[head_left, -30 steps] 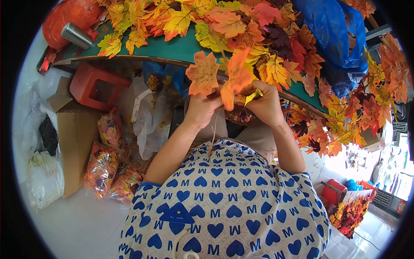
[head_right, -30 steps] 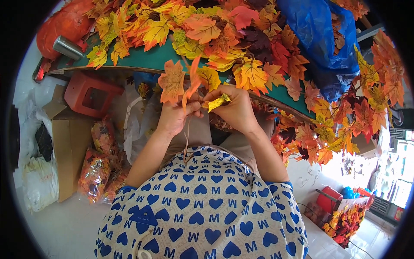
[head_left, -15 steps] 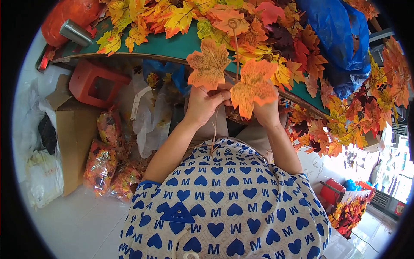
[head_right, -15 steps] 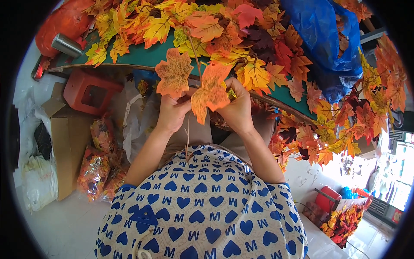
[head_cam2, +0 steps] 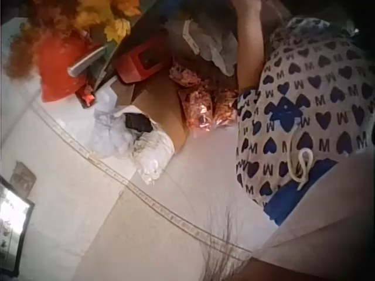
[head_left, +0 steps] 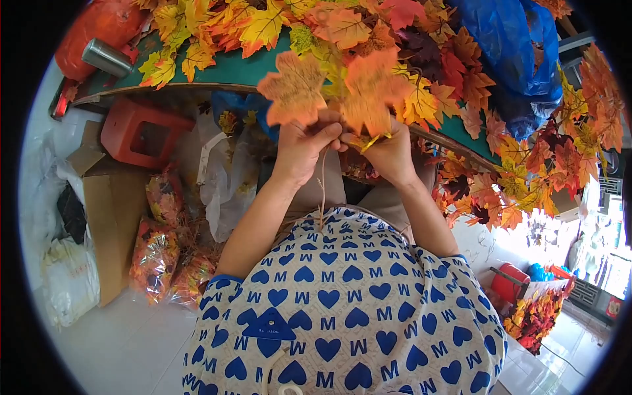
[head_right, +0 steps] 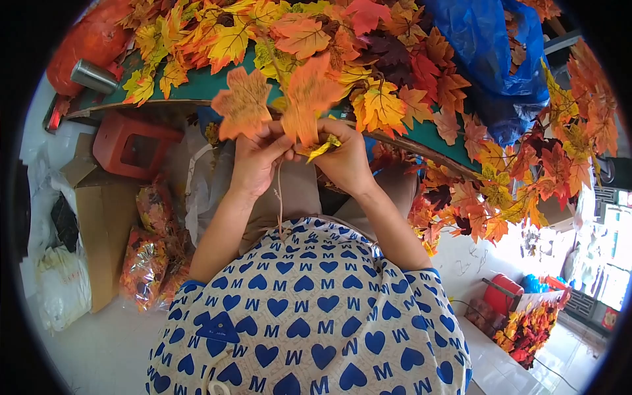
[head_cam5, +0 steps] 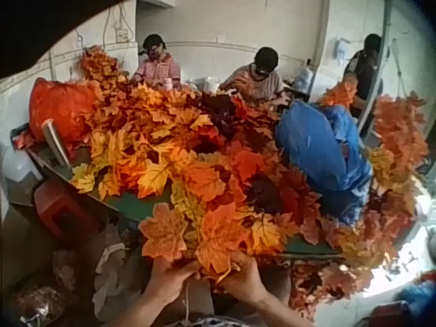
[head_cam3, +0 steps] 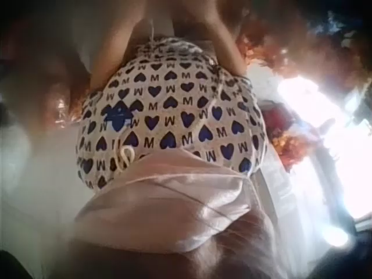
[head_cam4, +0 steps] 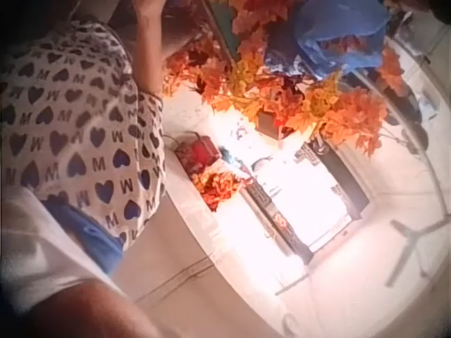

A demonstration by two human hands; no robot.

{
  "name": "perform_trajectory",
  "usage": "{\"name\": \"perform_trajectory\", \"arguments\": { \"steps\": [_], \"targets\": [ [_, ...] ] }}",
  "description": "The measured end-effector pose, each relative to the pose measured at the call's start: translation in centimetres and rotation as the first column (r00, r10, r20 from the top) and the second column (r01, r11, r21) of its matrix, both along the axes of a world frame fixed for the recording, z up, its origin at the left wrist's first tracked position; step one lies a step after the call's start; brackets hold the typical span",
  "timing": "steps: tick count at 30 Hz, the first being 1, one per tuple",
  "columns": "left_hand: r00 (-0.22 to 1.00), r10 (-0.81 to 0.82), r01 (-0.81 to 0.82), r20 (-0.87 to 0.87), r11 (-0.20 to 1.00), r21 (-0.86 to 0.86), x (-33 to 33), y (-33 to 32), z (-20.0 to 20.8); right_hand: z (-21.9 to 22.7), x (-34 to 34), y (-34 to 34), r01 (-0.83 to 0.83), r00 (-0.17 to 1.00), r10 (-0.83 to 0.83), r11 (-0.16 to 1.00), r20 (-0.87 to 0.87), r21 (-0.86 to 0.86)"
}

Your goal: The person attaches colorful artificial maple leaves to a plastic stem by hand.

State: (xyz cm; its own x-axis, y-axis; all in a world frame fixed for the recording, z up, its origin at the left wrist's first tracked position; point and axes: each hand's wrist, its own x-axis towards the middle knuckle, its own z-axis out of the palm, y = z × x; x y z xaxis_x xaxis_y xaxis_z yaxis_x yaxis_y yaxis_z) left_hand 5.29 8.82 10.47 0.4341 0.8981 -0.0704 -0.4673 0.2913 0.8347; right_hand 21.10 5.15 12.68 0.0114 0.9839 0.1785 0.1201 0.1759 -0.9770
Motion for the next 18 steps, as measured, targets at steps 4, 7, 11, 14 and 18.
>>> {"name": "perform_trajectory", "arguments": {
  "steps": [4, 7, 11, 14, 18],
  "targets": [
    [0.975, 0.062, -0.030, 0.215, 0.988, -0.150, 0.2, -1.0, -0.2, 0.7, -0.9, -0.1, 0.050, 0.896, -0.005, 0.995, -0.444, 0.089],
    [0.951, 0.086, -0.011, 0.298, 0.970, -0.245, 0.4, -1.6, -0.5, 1.8, -1.5, -0.1, 0.171, 0.897, -0.191, 0.982, -0.398, -0.085],
    [0.946, 0.161, -0.103, 0.280, 0.972, -0.210, 0.8, -2.0, 0.2, -0.3, -1.9, -0.4, 0.126, 0.692, -0.233, 0.971, -0.683, -0.204],
    [0.939, 0.207, -0.164, 0.275, 0.972, -0.171, 0.9, -2.1, 0.1, -1.1, -2.6, -1.3, 0.087, 0.678, -0.290, 0.944, -0.675, -0.318],
    [0.955, 0.176, -0.150, 0.237, 0.981, -0.127, 1.2, -2.4, 0.4, -0.8, -2.6, -1.4, 0.073, 0.707, -0.242, 0.960, -0.664, -0.271]
  ]
}}
